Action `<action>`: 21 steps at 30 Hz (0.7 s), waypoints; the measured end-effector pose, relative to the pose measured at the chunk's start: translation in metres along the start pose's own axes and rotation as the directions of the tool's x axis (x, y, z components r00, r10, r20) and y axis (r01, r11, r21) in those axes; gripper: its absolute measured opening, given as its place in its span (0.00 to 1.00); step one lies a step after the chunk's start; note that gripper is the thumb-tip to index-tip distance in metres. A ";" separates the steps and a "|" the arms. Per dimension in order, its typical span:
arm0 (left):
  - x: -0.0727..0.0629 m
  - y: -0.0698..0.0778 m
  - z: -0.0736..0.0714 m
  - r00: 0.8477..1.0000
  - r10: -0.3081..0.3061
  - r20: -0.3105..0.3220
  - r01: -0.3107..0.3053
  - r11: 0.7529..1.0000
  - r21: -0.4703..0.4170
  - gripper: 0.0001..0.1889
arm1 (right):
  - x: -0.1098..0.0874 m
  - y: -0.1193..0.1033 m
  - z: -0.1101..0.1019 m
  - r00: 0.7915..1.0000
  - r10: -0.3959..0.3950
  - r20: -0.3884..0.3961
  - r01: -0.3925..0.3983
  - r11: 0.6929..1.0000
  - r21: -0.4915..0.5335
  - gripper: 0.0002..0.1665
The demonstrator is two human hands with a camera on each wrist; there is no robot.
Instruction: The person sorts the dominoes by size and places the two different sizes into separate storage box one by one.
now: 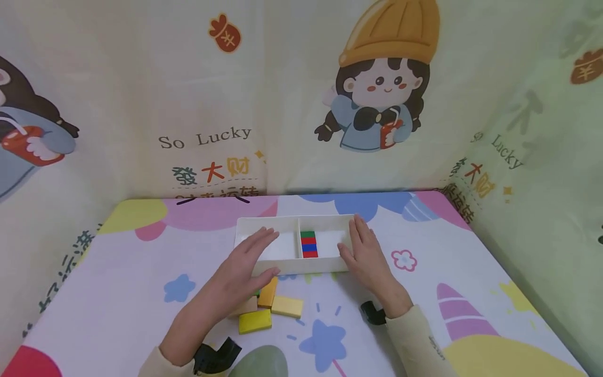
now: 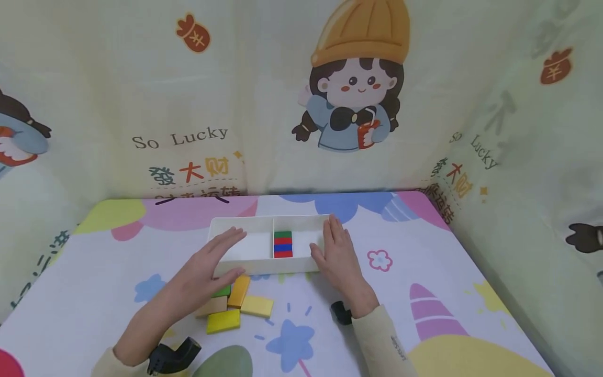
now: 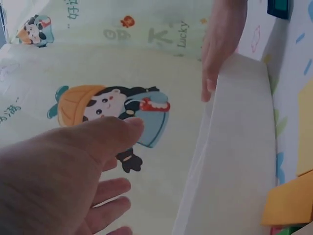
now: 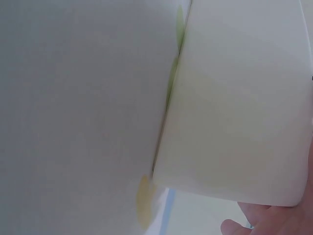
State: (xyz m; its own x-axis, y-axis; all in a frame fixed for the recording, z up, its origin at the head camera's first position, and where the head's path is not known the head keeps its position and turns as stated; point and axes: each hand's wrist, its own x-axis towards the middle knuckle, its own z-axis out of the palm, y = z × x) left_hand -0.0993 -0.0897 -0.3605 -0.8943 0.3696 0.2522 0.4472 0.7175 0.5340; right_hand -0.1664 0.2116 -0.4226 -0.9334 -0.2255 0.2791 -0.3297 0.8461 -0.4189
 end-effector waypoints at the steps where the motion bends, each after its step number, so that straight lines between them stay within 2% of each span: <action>1: -0.002 0.000 0.000 1.000 0.020 0.004 -0.020 1.000 -0.013 0.36 | 0.001 -0.001 0.001 1.000 0.001 0.003 -0.001 1.000 0.000 0.43; 6: -0.008 -0.001 0.002 0.988 0.136 0.071 -0.126 0.983 -0.133 0.26 | 0.001 -0.003 0.002 1.000 0.003 -0.001 -0.003 1.000 -0.004 0.43; 10: -0.006 -0.005 0.007 0.967 0.144 0.208 -0.097 0.970 -0.221 0.21 | 0.000 -0.004 0.001 1.000 0.004 0.000 -0.004 1.000 -0.002 0.43; 13: -0.003 -0.008 0.013 0.946 0.139 0.294 -0.085 0.978 -0.189 0.18 | 0.000 -0.005 -0.001 1.000 0.006 -0.004 -0.006 1.000 -0.010 0.43; 18: 0.000 -0.014 0.024 0.924 0.197 0.326 -0.174 0.980 -0.100 0.16 | 0.002 -0.006 -0.002 1.000 0.016 0.001 -0.016 1.000 -0.005 0.43; 21: 0.001 -0.016 0.028 0.913 0.201 0.356 -0.175 0.979 -0.104 0.18 | 0.002 -0.007 -0.002 1.000 0.016 0.011 -0.016 1.000 -0.006 0.43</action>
State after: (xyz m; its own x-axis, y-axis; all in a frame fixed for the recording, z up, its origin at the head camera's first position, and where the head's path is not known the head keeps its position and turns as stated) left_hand -0.1064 -0.0841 -0.3916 -0.7204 0.6917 0.0503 0.5928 0.5765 0.5624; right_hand -0.1658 0.2060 -0.4176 -0.9401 -0.2170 0.2629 -0.3137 0.8524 -0.4183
